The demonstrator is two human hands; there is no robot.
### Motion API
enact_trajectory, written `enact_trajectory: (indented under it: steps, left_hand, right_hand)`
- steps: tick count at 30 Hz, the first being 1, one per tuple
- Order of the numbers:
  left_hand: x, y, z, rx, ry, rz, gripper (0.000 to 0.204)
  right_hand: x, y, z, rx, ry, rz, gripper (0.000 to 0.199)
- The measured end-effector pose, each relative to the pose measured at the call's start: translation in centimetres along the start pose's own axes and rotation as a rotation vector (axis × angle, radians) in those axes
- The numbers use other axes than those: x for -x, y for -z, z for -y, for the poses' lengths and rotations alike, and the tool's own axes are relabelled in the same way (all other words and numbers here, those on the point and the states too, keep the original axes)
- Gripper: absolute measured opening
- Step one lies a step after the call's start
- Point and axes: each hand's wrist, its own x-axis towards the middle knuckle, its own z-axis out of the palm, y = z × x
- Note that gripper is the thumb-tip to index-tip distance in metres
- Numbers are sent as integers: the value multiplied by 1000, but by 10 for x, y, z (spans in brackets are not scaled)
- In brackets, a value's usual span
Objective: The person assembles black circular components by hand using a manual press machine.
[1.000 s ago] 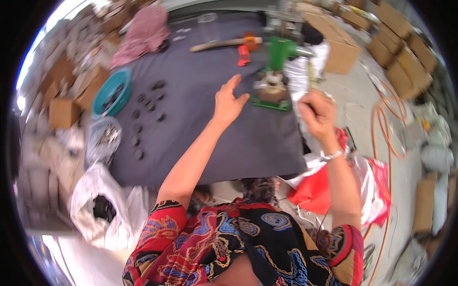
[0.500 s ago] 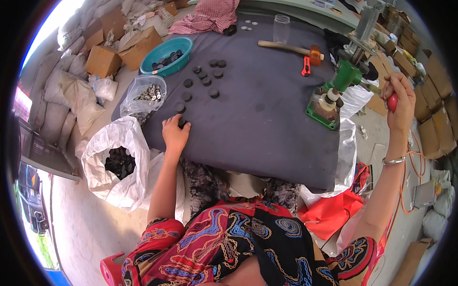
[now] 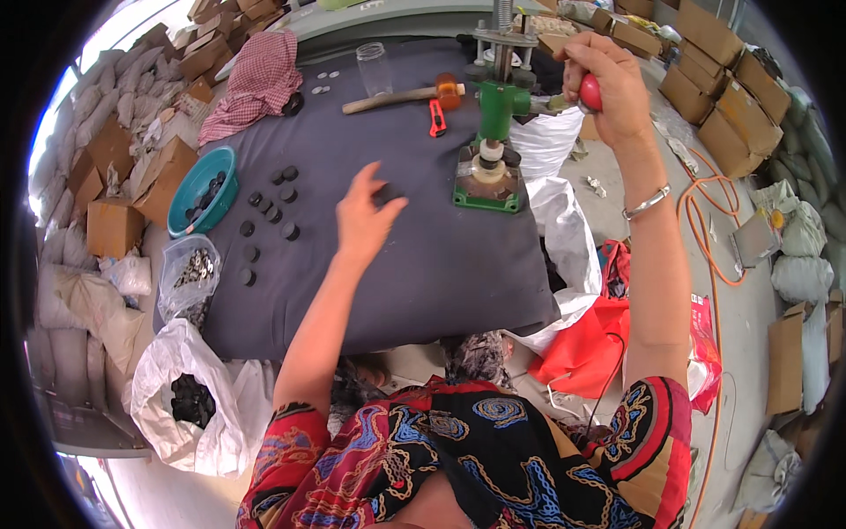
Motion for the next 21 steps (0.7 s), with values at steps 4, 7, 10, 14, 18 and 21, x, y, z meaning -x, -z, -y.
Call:
enact_trajectory:
  steps: [4, 7, 10, 14, 18, 21]
  left_hand:
    - [-37, -82, -17, 28, -94, 128, 69]
    - [-48, -114, -22, 36, -90, 185, 73]
    - [-51, -129, -25, 44, -68, 191, 77]
    - [-54, -146, -21, 82, -94, 127, 81]
    - [-55, -161, -18, 129, 22, 123, 85]
    - [-53, -166, -20, 207, 73, 119, 87]
  right_hand:
    - [1, -4, 2, 6, 5, -21, 16]
    - [2, -4, 1, -6, 13, 8, 17]
    - [2, -4, 0, -3, 34, 12, 18]
    - [2, -3, 2, 7, 40, 6, 18]
    - [2, -3, -1, 10, 44, -4, 17]
    - [7, -2, -2, 18, 51, -10, 17]
